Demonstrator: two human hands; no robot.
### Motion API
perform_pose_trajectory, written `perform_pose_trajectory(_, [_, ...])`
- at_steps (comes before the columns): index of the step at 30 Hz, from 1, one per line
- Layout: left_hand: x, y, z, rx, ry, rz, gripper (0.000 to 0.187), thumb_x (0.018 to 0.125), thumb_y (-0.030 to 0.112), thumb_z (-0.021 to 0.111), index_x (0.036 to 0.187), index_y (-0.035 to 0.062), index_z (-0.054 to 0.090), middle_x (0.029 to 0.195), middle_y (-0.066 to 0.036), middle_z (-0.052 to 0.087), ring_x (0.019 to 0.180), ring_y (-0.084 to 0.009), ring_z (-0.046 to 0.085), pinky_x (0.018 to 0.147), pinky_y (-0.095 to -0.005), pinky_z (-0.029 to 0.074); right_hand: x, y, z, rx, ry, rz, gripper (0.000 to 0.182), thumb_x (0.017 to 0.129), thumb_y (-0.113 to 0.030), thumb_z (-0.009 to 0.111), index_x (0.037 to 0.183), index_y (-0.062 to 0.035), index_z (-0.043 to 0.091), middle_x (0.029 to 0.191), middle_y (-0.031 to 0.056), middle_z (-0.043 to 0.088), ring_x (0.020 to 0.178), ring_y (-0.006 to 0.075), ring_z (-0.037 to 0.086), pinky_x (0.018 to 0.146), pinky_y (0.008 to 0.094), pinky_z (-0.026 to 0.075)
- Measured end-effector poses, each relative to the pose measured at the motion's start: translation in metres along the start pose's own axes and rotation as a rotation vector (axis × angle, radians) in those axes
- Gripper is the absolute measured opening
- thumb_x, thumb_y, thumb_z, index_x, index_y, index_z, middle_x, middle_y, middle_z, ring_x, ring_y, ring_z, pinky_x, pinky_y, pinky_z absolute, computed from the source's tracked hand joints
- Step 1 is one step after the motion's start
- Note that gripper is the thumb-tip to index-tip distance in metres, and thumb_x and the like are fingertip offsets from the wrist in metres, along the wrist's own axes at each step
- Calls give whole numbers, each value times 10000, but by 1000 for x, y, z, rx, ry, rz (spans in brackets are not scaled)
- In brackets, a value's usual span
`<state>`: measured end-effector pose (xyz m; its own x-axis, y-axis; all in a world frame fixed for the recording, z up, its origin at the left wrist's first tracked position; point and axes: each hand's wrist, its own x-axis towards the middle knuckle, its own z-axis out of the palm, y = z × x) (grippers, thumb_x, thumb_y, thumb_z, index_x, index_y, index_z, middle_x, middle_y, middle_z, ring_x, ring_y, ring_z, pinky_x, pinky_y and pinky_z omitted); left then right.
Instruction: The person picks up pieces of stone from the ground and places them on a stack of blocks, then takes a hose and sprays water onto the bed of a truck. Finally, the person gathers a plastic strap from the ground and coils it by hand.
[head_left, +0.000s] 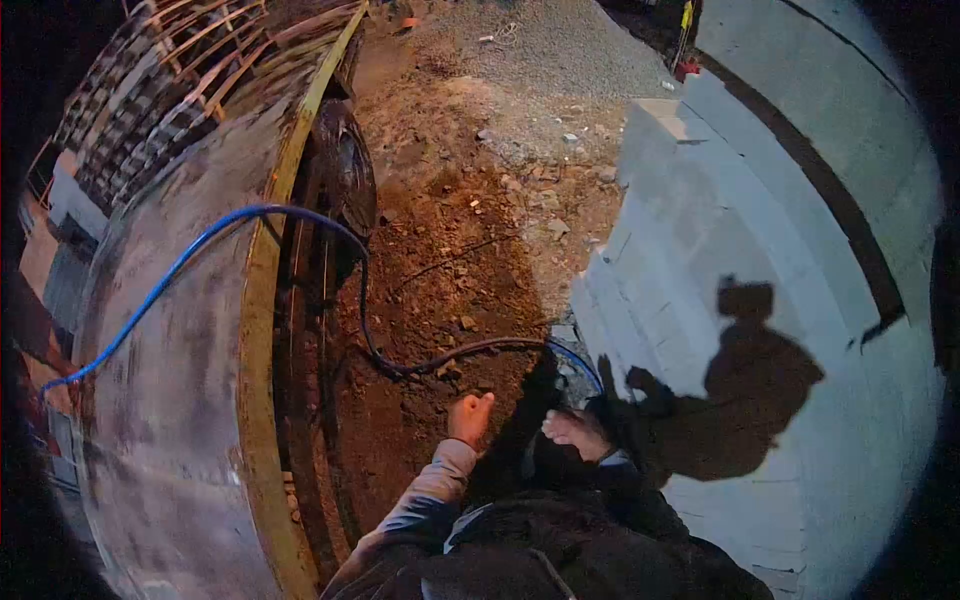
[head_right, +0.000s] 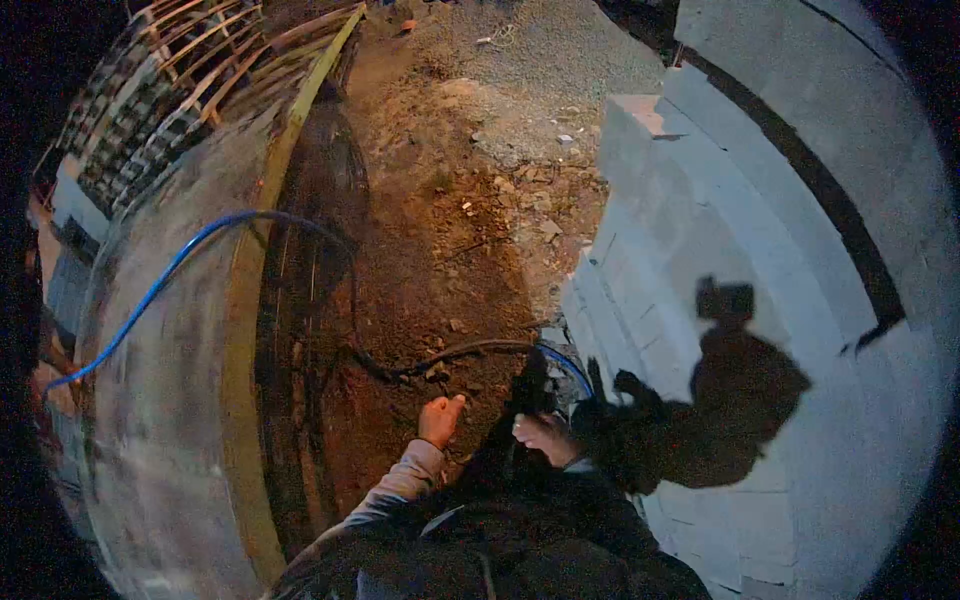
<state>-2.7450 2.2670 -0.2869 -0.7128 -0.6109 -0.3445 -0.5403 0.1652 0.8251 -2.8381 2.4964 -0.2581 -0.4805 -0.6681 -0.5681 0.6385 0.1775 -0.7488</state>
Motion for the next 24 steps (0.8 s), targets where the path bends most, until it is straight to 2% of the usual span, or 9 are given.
perform_pose_trajectory(5, [79, -35, 4, -94, -17, -97, 385, 799, 359, 603, 613, 41, 491, 533, -55, 429, 502, -152, 398, 472, -367, 343, 166, 38, -93, 977, -1040, 476, 424, 896, -402, 433, 979, -3, 551, 814, 83, 573, 707, 212, 560, 627, 296, 440])
perform_pose_trajectory(9, [178, -93, -17, -1205, -406, -500, 289, 828, 355, 582, 789, 70, 555, 608, -37, 504, 517, -151, 465, 409, -337, 355, 298, 20, -162, 774, -1178, 209, 361, 928, -350, 378, 932, -26, 536, 711, 31, 465, 581, 173, 447, 553, 312, 398])
perform_pose_trajectory(12, [232, -21, -45, -832, -167, -304, 223, 863, 319, 544, 818, 105, 504, 556, 45, 298, 454, -100, 324, 370, -266, 277, 335, -49, -143, 1051, -1083, 139, 315, 931, -330, 382, 1003, -51, 510, 746, 30, 459, 585, 159, 429, 566, 322, 409])
perform_pose_trajectory(13, [272, 7, -49, -715, -65, -276, 268, 861, 327, 545, 977, 105, 451, 681, 3, 388, 528, -111, 396, 407, -270, 321, 347, -123, -119, 1144, -959, 118, 309, 929, -328, 388, 1035, -60, 501, 767, 34, 468, 594, 156, 433, 575, 323, 417])
perform_pose_trajectory(15, [316, 45, -51, -479, 130, -270, 537, 858, 344, 547, 1295, 105, 345, 930, -80, 567, 674, -135, 540, 480, -277, 410, 346, -230, -67, 334, -318, -81, 389, 897, -364, 448, 1163, -80, 453, 882, 74, 524, 699, 191, 499, 664, 333, 446])
perform_pose_trajectory(16, [336, 68, -47, -556, 267, -217, 511, 859, 322, 549, 1275, 97, 355, 794, -50, 521, 633, -125, 496, 455, -263, 379, 337, -287, -36, -30, -106, -132, 449, 877, -389, 481, 1214, -96, 438, 936, 97, 546, 764, 212, 531, 708, 342, 457])
perform_pose_trajectory(18, [363, 154, -46, -657, 450, -176, 475, 861, 394, 517, 1206, 77, 438, 752, -62, 534, 637, -140, 468, 453, -281, 365, 346, -366, 16, -457, -241, -349, 493, 861, -412, 505, 1227, -89, 443, 1029, 119, 559, 863, 250, 562, 759, 349, 459])
perform_pose_trajectory(20, [444, 86, -41, -1224, 7, -284, 500, 854, 475, 472, 1160, 80, 485, 810, -73, 548, 652, -169, 485, 463, -299, 383, 374, -395, 34, -759, -345, -491, 487, 872, -407, 485, 1206, -53, 456, 1059, 120, 566, 874, 267, 568, 769, 344, 458])
perform_pose_trajectory(24, [506, 121, -17, -1309, -230, -352, 586, 824, 485, 506, 1230, 90, 357, 668, -66, 526, 517, -167, 439, 411, -293, 383, 427, -408, 18, -1032, -262, -519, 528, 856, -458, 478, 1179, -40, 479, 1048, 157, 565, 891, 292, 575, 780, 365, 455])
